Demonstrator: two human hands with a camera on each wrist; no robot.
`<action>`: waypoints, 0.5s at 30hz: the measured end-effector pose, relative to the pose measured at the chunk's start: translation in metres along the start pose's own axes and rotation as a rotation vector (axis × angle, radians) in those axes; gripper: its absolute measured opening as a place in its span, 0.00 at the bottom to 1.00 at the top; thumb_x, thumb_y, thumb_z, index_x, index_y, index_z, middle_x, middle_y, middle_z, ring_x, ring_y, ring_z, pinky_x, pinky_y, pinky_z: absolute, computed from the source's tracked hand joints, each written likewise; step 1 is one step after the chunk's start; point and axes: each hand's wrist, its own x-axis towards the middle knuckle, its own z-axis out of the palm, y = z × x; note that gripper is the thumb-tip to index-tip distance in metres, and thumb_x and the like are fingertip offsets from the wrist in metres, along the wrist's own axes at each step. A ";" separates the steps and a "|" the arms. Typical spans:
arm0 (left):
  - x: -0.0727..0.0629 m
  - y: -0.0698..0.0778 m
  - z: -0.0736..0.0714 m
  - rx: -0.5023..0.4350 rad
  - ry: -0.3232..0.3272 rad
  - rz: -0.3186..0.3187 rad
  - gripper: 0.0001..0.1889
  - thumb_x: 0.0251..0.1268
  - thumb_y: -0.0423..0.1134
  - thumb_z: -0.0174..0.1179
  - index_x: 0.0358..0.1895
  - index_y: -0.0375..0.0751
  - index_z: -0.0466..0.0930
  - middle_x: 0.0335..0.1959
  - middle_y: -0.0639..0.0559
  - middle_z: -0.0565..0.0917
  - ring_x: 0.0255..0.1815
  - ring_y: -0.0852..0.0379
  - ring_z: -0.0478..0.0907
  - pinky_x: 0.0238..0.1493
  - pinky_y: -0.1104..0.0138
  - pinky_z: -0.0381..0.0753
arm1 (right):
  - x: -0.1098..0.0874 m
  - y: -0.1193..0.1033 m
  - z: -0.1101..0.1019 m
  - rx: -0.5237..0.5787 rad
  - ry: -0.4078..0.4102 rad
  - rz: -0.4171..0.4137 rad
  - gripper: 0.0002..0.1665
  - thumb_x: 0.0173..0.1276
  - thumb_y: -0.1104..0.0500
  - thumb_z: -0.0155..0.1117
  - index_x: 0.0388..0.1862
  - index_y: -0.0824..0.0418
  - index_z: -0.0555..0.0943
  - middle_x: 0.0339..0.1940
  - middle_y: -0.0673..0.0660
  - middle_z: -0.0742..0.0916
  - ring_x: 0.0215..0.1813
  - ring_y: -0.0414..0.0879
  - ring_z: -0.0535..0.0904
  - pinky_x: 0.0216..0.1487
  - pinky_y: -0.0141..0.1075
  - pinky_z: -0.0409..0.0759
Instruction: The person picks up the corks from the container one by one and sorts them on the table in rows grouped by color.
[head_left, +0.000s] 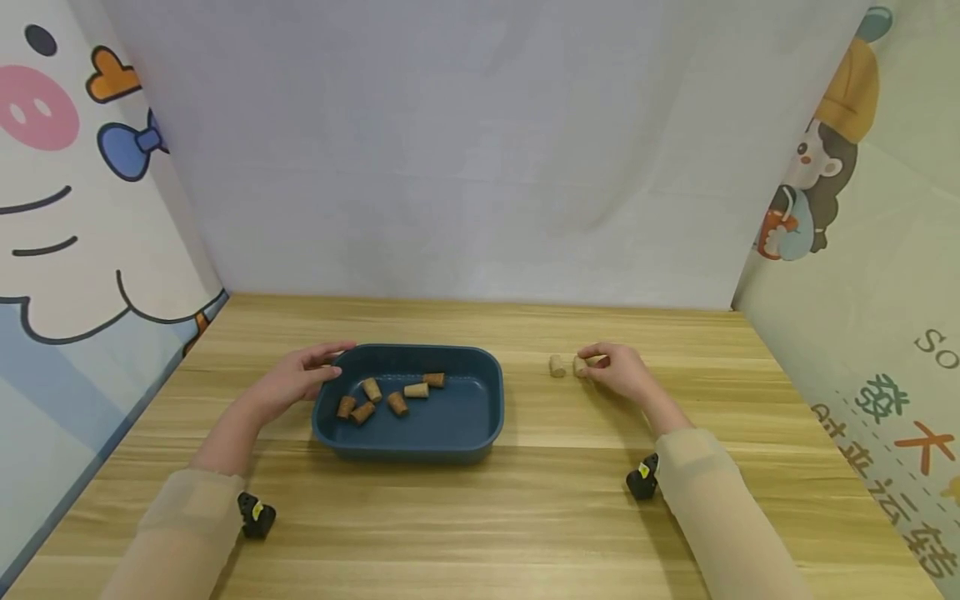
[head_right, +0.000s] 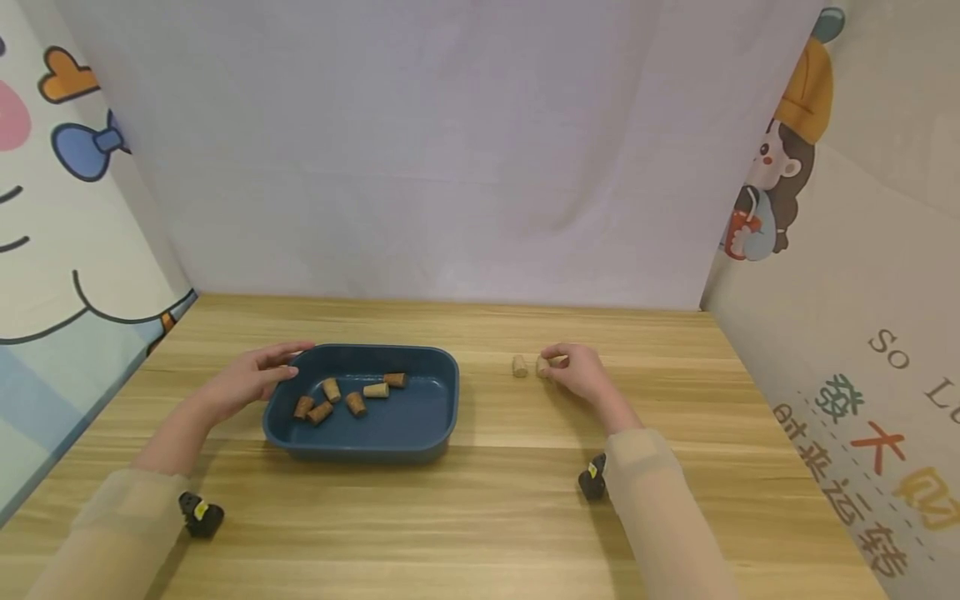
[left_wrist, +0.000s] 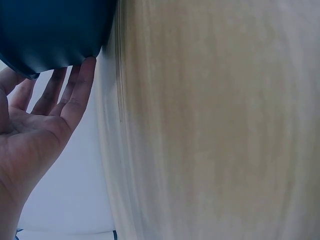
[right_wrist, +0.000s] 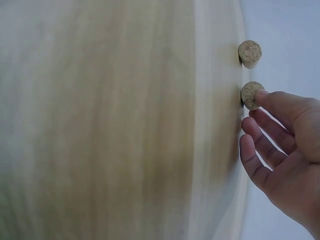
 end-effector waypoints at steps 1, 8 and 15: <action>0.000 0.000 0.000 -0.003 -0.001 -0.002 0.27 0.73 0.45 0.50 0.72 0.54 0.59 0.71 0.37 0.57 0.17 0.59 0.57 0.38 0.61 0.71 | 0.000 0.000 0.000 0.001 -0.001 -0.003 0.20 0.65 0.59 0.64 0.55 0.65 0.79 0.51 0.66 0.81 0.46 0.54 0.77 0.44 0.43 0.76; -0.001 0.001 0.000 0.008 -0.003 -0.002 0.27 0.72 0.46 0.50 0.72 0.55 0.58 0.71 0.37 0.58 0.15 0.59 0.55 0.39 0.60 0.71 | 0.000 0.001 0.000 -0.002 0.004 -0.035 0.19 0.65 0.61 0.64 0.54 0.66 0.79 0.50 0.67 0.82 0.45 0.54 0.78 0.43 0.43 0.77; -0.001 0.002 0.001 0.017 0.001 -0.006 0.27 0.73 0.45 0.50 0.73 0.54 0.58 0.70 0.38 0.59 0.16 0.58 0.56 0.40 0.60 0.70 | 0.000 0.002 -0.001 0.002 0.008 -0.049 0.20 0.65 0.61 0.64 0.54 0.67 0.79 0.51 0.67 0.82 0.46 0.55 0.79 0.43 0.42 0.77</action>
